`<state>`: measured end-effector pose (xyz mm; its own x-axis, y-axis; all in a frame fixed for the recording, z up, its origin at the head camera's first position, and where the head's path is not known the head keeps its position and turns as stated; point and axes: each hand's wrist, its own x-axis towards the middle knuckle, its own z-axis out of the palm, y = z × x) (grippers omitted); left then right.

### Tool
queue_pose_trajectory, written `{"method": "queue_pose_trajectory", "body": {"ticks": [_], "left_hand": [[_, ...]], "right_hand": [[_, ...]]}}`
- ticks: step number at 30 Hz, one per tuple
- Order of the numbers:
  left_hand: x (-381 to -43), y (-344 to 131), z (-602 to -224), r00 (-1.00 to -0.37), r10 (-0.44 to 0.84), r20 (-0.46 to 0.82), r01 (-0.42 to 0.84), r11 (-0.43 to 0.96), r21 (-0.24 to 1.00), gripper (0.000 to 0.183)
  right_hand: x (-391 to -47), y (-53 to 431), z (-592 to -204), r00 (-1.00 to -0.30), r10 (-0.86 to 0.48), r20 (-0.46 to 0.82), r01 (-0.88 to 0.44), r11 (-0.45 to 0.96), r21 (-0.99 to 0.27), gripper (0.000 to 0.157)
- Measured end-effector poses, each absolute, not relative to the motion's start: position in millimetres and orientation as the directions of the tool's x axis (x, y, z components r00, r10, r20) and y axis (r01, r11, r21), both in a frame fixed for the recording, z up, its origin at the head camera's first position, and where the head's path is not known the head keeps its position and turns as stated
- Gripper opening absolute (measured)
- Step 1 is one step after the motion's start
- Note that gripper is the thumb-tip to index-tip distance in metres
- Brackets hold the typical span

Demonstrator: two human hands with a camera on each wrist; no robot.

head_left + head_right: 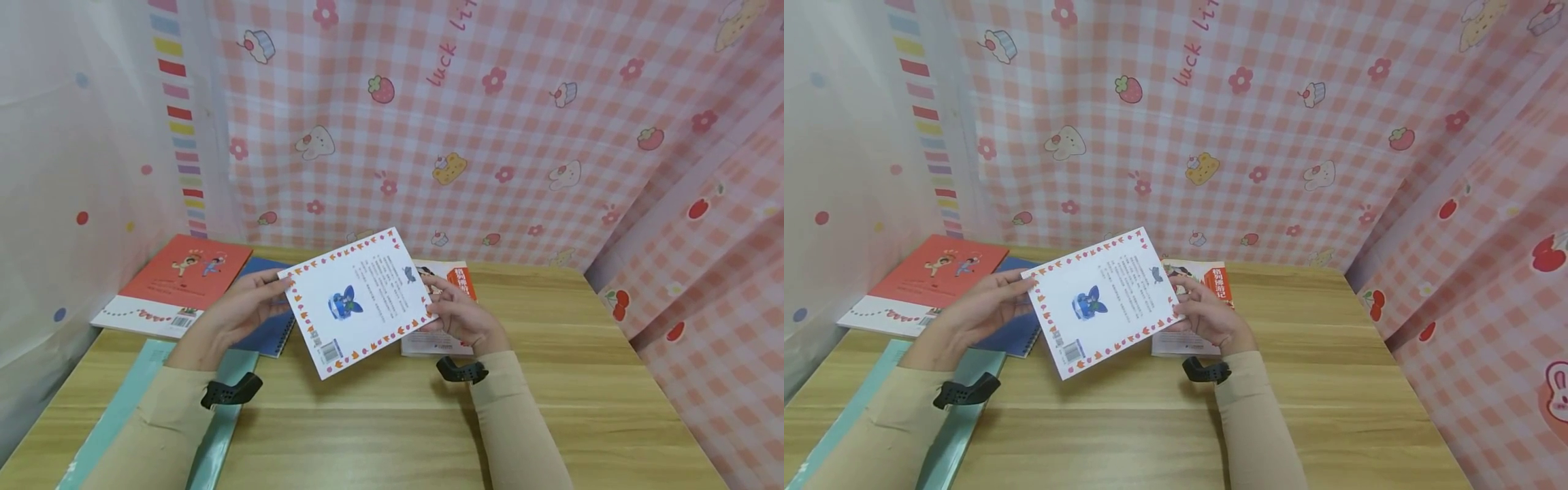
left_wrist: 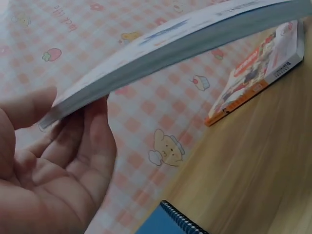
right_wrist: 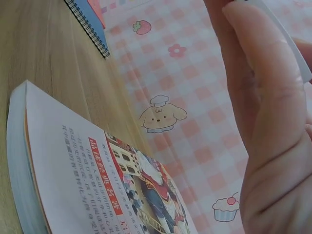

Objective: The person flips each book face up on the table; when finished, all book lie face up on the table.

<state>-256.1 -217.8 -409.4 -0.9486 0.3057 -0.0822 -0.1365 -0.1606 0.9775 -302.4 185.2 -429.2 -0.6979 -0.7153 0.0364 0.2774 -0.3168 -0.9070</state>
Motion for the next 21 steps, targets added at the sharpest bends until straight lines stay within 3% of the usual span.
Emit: {"method": "queue_pose_trajectory", "body": {"ticks": [5,14,21], "left_hand": [[-256.8,-217.1,-414.3,-0.933,0.352,-0.069,-0.156,-0.225,0.962,0.041],[-256.3,-216.6,-418.9,-0.82,0.569,0.065,-0.144,-0.315,0.938,0.063],[-253.0,-213.8,-419.2,-0.817,0.563,0.124,-0.093,-0.342,0.935,0.07]], "right_hand": [[-301.7,185.8,-428.7,-0.704,-0.708,0.053,0.288,-0.352,-0.891,0.054],[-303.6,186.0,-431.2,-0.721,-0.686,0.1,0.268,-0.409,-0.872,0.056],[-301.4,185.3,-430.7,-0.729,-0.679,0.089,0.271,-0.405,-0.873,0.055]]}}
